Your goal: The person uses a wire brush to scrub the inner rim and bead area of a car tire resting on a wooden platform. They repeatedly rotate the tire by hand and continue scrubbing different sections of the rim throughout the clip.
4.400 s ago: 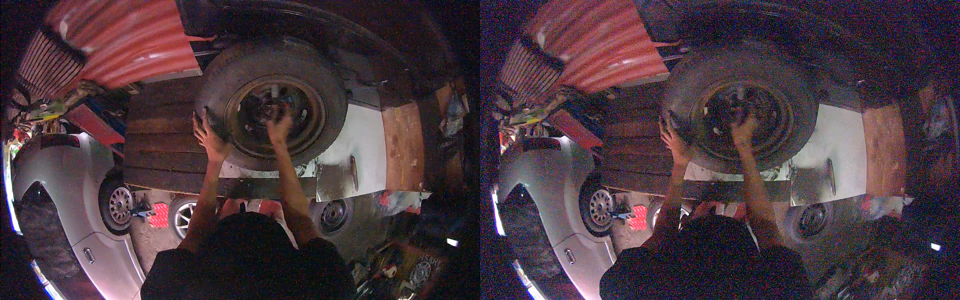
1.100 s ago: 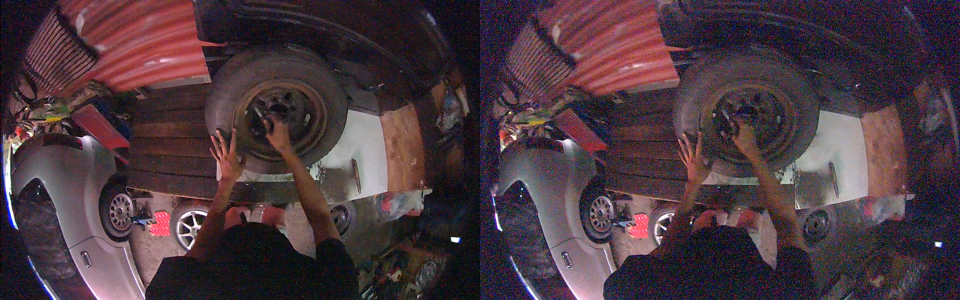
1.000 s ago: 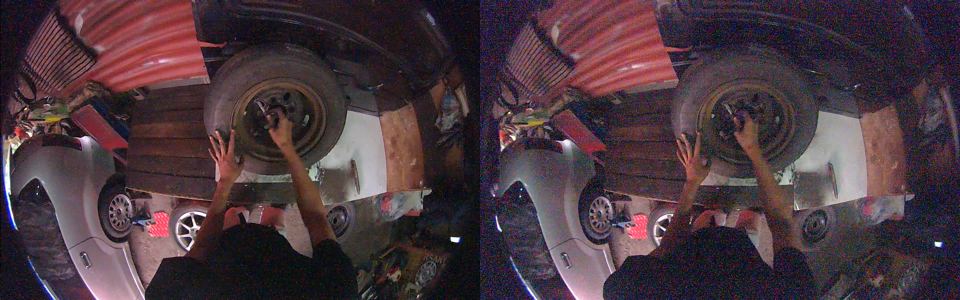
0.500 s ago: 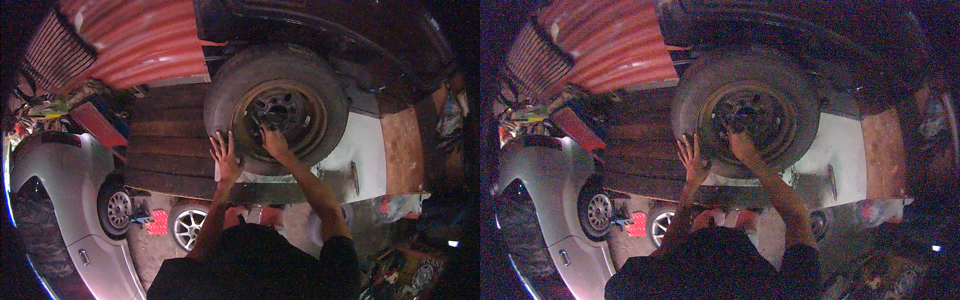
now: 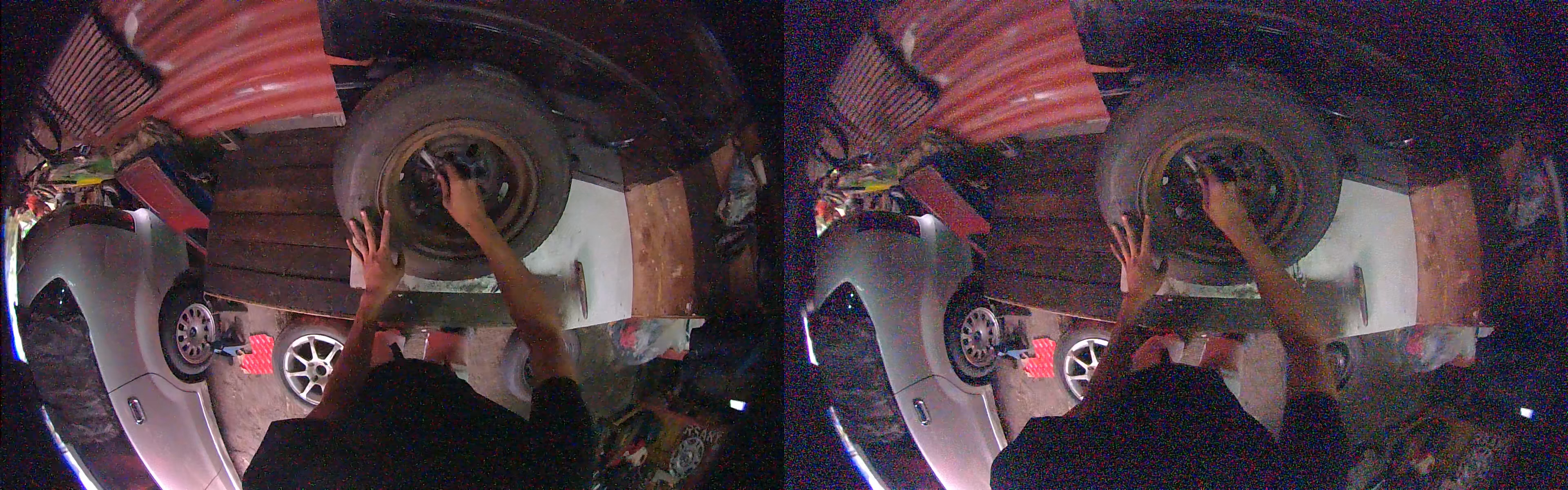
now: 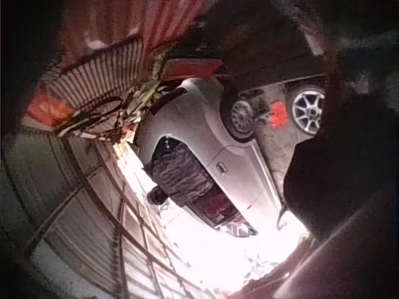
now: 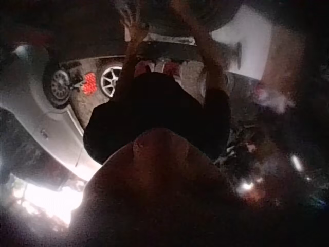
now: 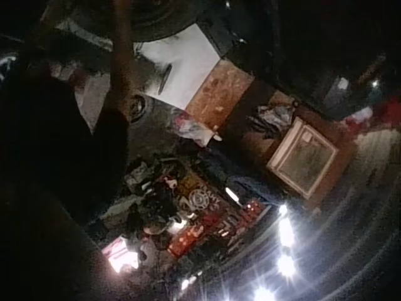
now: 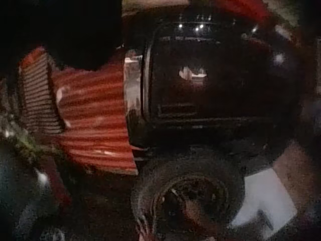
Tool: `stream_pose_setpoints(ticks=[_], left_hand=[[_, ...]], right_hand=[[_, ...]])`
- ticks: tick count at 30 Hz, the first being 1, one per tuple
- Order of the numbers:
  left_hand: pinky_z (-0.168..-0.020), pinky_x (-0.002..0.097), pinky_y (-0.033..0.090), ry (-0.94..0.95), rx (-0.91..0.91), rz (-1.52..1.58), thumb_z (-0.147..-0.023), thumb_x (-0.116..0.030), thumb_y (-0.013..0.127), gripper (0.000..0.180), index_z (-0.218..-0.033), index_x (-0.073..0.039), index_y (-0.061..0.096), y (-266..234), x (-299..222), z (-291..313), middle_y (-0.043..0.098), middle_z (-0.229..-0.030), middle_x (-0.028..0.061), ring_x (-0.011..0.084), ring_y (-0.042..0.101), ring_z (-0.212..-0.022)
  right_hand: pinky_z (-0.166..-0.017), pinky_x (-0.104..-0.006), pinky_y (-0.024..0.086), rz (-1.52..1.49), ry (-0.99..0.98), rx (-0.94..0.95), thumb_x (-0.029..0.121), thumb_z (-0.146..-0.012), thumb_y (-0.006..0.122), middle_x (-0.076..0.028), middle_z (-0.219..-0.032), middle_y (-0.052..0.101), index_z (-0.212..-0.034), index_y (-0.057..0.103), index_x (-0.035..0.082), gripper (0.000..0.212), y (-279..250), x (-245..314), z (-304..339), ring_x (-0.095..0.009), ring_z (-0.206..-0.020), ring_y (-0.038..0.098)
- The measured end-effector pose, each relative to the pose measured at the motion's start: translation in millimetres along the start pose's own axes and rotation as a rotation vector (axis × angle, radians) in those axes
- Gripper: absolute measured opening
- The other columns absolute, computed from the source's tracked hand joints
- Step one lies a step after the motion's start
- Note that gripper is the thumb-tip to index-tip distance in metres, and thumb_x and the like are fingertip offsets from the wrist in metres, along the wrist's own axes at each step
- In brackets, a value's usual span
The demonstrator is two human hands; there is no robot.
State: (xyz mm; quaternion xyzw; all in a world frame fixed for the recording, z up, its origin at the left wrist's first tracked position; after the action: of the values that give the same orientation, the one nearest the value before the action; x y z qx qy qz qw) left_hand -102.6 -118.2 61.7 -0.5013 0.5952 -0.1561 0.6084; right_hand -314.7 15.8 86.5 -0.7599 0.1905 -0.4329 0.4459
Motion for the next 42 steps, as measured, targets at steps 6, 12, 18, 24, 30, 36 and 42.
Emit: stream_pose_setpoints(ticks=[6,12,18,24,30,36,42], left_hand=[[-0.119,0.0746,0.005,-0.012,0.081,-0.095,-0.08,-0.03,0.081,0.108,-0.167,-0.029,0.017,10.1,10.5,5.4,-0.003,-0.174,0.0184,0.0487,-0.003,-0.157],[-0.119,0.0747,0.006,-0.033,0.081,-0.062,-0.081,-0.024,0.079,0.105,-0.167,-0.029,0.019,10.0,13.6,10.3,-0.001,-0.174,0.0166,0.0472,-0.001,-0.158],[-0.119,0.0741,0.006,-0.054,0.05,-0.023,-0.078,-0.017,0.08,0.108,-0.167,-0.031,0.019,6.6,10.0,9.5,0.002,-0.174,0.0169,0.0479,-0.001,-0.158],[-0.119,0.0748,0.006,-0.028,-0.005,-0.029,-0.076,-0.016,0.08,0.108,-0.166,-0.032,0.022,13.9,-4.4,3.0,0.002,-0.172,0.0245,0.0526,-0.002,-0.156],[-0.118,0.076,0.007,-0.01,-0.009,-0.084,-0.081,-0.029,0.078,0.103,-0.166,-0.031,0.021,19.5,8.1,6.8,-0.003,-0.171,0.0278,0.0567,-0.005,-0.154],[-0.117,0.0766,0.008,-0.008,0.036,-0.114,-0.083,-0.038,0.078,0.103,-0.166,-0.032,0.018,27.0,9.4,6.7,-0.007,-0.17,0.0304,0.0604,-0.006,-0.152],[-0.117,0.0773,0.013,-0.01,-0.006,-0.081,-0.076,-0.017,0.082,0.106,-0.164,-0.035,0.026,24.8,4.1,7.3,-0.004,-0.17,0.0291,0.0588,-0.004,-0.153]], right_hand=[[-0.075,-0.0608,0.053,-0.144,0.105,0.011,0.027,-0.104,0.057,-0.027,-0.091,0.071,-0.127,0.061,0.011,0.028,21.5,11.7,34.4,-0.052,-0.082,0.067],[-0.06,-0.058,0.053,-0.071,-0.057,-0.271,0.023,-0.103,0.059,-0.026,-0.074,0.068,-0.12,0.063,0.011,0.021,-8.3,20.9,13.9,-0.05,-0.069,0.067],[-0.061,-0.0571,0.053,0.057,-0.029,-0.134,0.022,-0.102,0.061,-0.026,-0.073,0.068,-0.122,0.064,0.012,0.022,-6.9,-7.2,46.0,-0.049,-0.069,0.068],[-0.062,-0.0563,0.054,0.0,-0.035,-0.334,0.02,-0.101,0.062,-0.025,-0.076,0.069,-0.12,0.066,0.014,0.019,-0.3,-11.1,10.9,-0.049,-0.07,0.069],[-0.06,-0.0571,0.052,0.074,-0.139,-0.159,0.022,-0.101,0.063,-0.025,-0.072,0.067,-0.118,0.066,0.016,0.018,-9.7,-6.3,30.8,-0.049,-0.068,0.068],[-0.065,-0.0537,0.055,-0.042,0.035,-0.073,0.022,-0.1,0.066,-0.024,-0.084,0.071,-0.118,0.068,0.015,0.019,2.5,-5.6,23.5,-0.047,-0.075,0.07],[-0.071,-0.053,0.057,-0.129,-0.128,-0.323,0.03,-0.102,0.063,-0.022,-0.086,0.073,-0.125,0.067,0.009,0.031,7.3,-14.1,42.5,-0.043,-0.071,0.07]])
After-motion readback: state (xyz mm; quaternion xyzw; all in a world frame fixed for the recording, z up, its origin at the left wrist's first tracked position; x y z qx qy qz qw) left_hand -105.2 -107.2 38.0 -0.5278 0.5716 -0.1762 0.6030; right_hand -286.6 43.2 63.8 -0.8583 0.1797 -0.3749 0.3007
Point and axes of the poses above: each hand's wrist, its own z-axis away from the middle knuckle, its own y-axis out of the palm, x = y × z, the point moved 4 cm from there along -z, towards the middle knuckle
